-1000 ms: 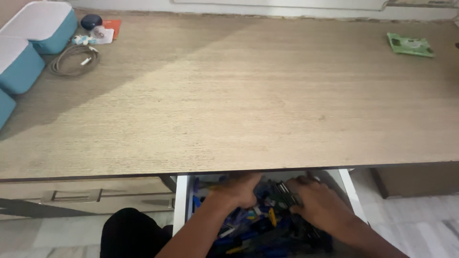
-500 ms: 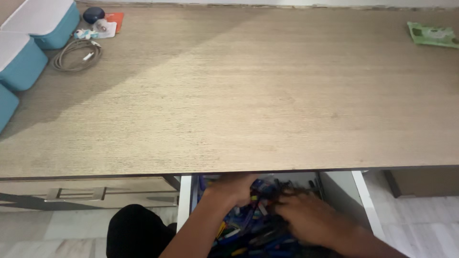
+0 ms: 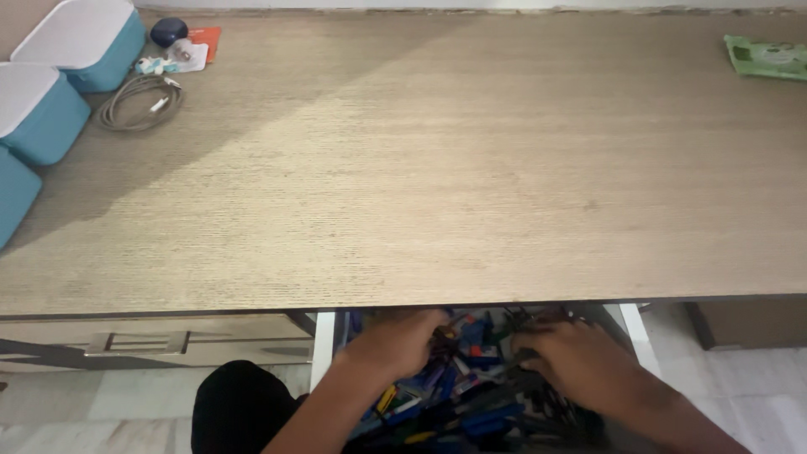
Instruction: The person takes several containers from a drawer and places them on a desk, then retrieves a charging cable, small gadgets, and a packet from the drawer, placing them next to the containers.
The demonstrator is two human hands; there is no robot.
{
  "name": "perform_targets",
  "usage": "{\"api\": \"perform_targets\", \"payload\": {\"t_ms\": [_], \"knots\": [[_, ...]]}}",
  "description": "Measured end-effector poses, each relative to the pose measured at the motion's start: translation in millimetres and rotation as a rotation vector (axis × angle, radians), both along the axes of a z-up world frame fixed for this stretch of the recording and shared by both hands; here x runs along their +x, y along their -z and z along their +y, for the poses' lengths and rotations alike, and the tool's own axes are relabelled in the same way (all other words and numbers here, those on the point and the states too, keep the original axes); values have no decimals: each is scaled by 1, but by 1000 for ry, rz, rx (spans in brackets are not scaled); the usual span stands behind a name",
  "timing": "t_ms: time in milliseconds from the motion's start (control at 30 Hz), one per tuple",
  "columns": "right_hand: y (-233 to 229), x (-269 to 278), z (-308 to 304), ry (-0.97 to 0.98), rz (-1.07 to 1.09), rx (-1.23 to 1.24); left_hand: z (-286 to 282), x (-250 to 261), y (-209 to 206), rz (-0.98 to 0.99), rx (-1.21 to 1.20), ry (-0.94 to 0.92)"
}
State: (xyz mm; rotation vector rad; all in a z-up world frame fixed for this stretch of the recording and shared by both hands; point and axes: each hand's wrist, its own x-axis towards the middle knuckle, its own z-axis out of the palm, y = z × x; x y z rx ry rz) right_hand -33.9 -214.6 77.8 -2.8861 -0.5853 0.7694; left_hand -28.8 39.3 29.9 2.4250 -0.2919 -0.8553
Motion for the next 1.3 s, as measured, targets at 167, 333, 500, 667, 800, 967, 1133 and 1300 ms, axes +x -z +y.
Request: {"api": "perform_targets", "payload": {"t_ms": [167,333,500,667,800,967,1133,1300], "knots": [[-9,4,-11,165,-56,62,12,-12,-3,-194,-156,41],[-16,5,-16,242,19,63,19,-22,-29,-49,-178,-27],[0,5,-20,98,72,186,18,-26,-33,-105,29,-8],[-20,2,-4,177,96,67,20,-31,28,-395,128,49],[-20,-3,12,128,145,-61,24,-31,79,-560,178,59],[17,-21,14,-127,70,130,24,-29,81,-490,177,105],[32,-27,21,-307,-1,268,6,-34,58,-432,198,102],[31,-23,24,-331,108,10,-12,-39,38,-424,141,112]]}}
